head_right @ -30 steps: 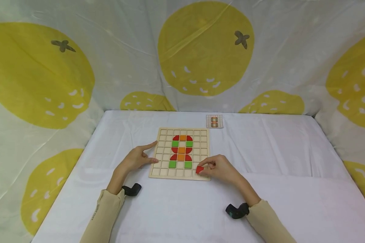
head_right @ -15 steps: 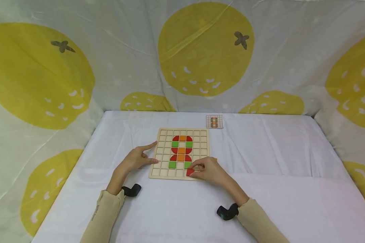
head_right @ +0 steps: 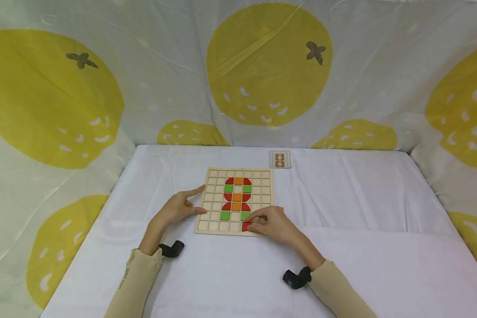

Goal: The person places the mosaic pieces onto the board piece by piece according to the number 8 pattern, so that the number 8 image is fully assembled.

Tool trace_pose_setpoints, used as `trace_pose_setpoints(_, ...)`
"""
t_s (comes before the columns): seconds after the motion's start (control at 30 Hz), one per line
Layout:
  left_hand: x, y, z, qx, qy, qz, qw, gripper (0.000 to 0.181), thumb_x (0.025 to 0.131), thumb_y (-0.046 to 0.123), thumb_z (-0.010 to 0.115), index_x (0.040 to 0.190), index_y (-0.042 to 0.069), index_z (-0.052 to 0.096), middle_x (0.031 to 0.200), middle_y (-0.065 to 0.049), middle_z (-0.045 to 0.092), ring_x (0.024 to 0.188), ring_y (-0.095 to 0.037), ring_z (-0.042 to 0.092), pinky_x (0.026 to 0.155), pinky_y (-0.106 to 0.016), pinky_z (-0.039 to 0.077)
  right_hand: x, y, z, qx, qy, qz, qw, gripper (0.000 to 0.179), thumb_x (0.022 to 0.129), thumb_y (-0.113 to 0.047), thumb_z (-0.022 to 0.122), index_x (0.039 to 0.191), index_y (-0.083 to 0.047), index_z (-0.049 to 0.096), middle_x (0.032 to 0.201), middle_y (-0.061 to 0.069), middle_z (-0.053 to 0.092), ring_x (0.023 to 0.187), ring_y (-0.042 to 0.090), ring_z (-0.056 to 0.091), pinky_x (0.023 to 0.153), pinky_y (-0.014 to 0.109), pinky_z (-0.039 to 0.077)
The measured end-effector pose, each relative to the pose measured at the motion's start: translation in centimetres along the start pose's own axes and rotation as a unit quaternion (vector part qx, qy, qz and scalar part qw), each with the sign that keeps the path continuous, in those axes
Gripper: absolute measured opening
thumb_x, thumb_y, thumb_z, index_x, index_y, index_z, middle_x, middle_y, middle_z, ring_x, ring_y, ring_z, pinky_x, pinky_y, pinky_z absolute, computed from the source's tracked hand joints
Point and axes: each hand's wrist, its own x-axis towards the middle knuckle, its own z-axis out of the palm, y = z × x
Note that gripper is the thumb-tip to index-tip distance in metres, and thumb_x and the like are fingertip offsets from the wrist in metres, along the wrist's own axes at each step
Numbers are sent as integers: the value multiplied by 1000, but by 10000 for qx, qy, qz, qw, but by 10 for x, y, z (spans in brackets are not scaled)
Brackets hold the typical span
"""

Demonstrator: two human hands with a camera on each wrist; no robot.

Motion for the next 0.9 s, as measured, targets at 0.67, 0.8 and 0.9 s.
trace_pose_setpoints(0.67,1,0,0,-62,9,1,10000,90,83,37,86,160,29,40,54,3,39,53,-11,31,54,-27,29,1,-4,6,-23,155,158,9998,14,87,-26,85,100,-22,82,60,-9,27,59,4,28,59,20,30)
trace_pose_setpoints(0.8,1,0,0,-55,19,-16,10000,90,84,37,86,160,29,40,55,3,39,53,-11,30,54,-27,29,-6,-3,-5,-133,303,337,9989,16,89,-26,84,104,-22,82,60,-8,27,57,5,27,57,21,28)
trace_pose_setpoints(0.9,0,1,0,-33,-3,-50,10000,90,84,37,86,160,29,39,56,3,41,54,-11,32,55,-27,30,-14,0,-17,-230,579,484,9969,20,89,-23,83,108,-19,81,60,-7,29,56,5,28,55,21,27)
